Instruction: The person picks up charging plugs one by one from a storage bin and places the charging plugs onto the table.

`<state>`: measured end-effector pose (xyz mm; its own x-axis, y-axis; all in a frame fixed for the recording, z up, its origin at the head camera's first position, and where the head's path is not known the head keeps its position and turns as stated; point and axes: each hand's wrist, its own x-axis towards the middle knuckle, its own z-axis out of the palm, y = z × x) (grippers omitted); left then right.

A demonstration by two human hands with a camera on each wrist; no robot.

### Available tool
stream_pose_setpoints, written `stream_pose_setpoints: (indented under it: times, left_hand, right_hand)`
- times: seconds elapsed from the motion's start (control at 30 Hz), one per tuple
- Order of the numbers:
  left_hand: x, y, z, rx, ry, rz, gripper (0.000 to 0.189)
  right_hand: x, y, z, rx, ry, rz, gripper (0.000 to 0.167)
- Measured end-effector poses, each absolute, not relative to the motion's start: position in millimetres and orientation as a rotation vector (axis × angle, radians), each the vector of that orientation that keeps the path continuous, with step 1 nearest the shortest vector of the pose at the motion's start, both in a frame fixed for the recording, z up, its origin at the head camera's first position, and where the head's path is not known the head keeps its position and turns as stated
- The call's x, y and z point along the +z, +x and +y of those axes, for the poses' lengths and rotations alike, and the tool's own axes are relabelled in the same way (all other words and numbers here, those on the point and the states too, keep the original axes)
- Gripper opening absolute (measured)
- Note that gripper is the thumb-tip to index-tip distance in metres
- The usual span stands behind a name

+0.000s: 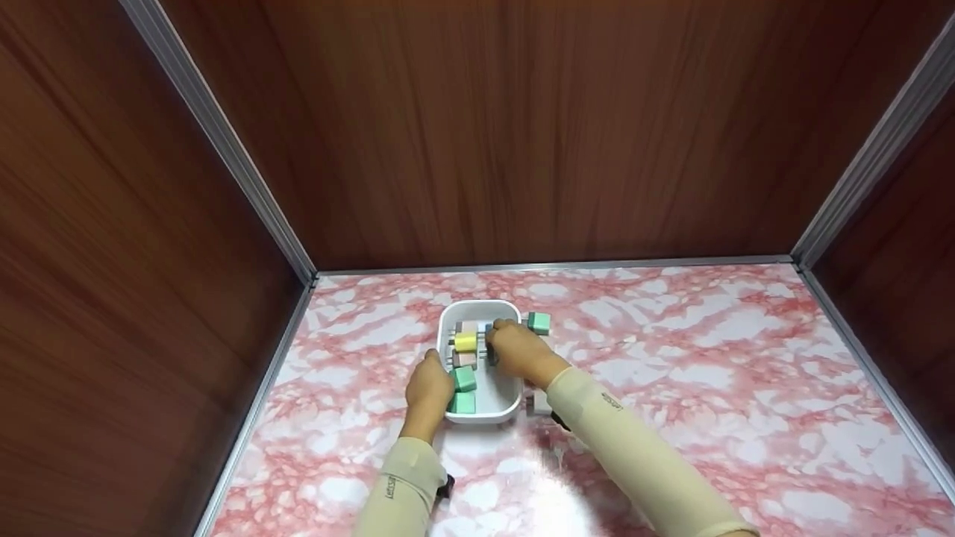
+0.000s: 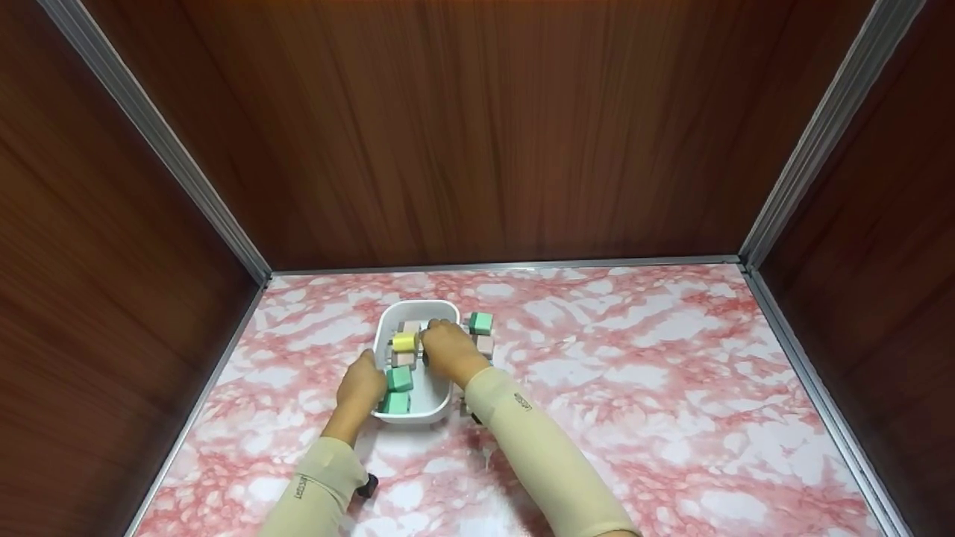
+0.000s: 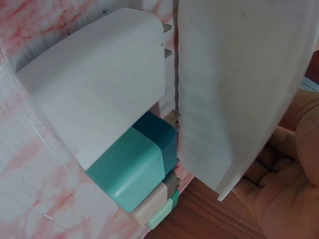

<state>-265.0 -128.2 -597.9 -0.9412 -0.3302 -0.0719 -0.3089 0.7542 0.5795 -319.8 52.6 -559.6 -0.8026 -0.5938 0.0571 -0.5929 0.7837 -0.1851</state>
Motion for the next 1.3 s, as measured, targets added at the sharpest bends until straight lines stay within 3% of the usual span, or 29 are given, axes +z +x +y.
stream_pose_setpoints:
  times: [1.3]
  left_hand:
    - [-602,-266,-130,-0.931,0.531,-2.904,0.040]
  right_hand:
    - [-530,-303,85,-0.516,-1.100,3.026,0.043]
